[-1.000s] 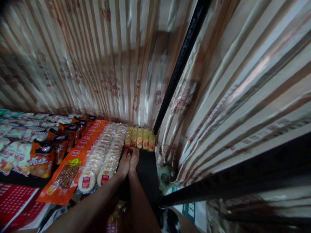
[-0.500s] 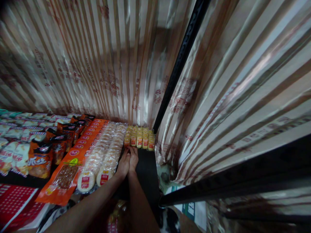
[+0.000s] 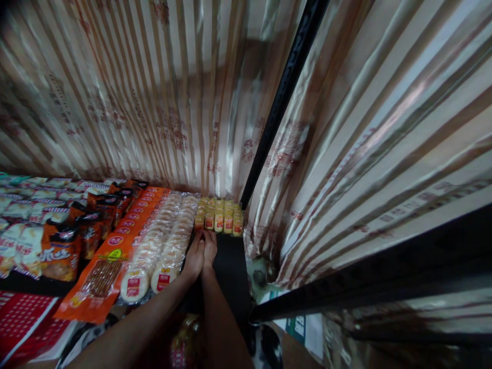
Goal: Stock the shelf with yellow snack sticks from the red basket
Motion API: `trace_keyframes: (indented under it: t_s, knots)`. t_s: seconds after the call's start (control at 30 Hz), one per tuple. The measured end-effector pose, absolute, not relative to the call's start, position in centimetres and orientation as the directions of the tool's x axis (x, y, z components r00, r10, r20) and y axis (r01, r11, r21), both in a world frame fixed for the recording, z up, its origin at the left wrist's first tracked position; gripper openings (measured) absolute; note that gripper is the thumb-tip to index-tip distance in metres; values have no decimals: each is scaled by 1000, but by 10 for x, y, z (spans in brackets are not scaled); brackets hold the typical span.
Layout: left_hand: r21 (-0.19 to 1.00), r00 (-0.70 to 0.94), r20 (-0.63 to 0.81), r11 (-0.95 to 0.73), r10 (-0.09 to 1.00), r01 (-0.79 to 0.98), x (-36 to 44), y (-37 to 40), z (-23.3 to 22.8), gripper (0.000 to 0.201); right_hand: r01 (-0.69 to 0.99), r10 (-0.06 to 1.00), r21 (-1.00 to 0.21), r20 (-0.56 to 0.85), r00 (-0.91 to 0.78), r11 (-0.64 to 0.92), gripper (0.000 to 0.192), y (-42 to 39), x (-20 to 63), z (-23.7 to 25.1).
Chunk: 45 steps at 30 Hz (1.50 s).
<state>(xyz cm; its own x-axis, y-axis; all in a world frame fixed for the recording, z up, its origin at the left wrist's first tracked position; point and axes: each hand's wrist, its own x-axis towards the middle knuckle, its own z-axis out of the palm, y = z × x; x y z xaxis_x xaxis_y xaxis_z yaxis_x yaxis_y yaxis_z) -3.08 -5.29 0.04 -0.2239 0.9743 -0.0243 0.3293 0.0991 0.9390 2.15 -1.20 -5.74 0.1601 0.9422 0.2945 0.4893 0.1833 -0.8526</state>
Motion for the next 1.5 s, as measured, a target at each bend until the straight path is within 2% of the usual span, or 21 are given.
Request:
trace_keyframes:
  t_s: [0.43,0.9,1.33,1.5]
  knots:
    - [935,-248,-54,136,967,327,-30,-61,8,44,368,926,-914,274,258,169,28,-21,21,-46]
    - [838,-263,-54,187,963,512,-37,-110,10,36,425,958,-896,223,182,128,34,-83,23,-42]
    - [836,-244,-80,199,966,512,-42,-162,2,31,482,967,-866,220,132,131,36,-140,23,-48]
    - [842,-229,-29,147,973,520,-45,-184,-7,26,528,967,-837,233,106,144,36,-166,22,-44]
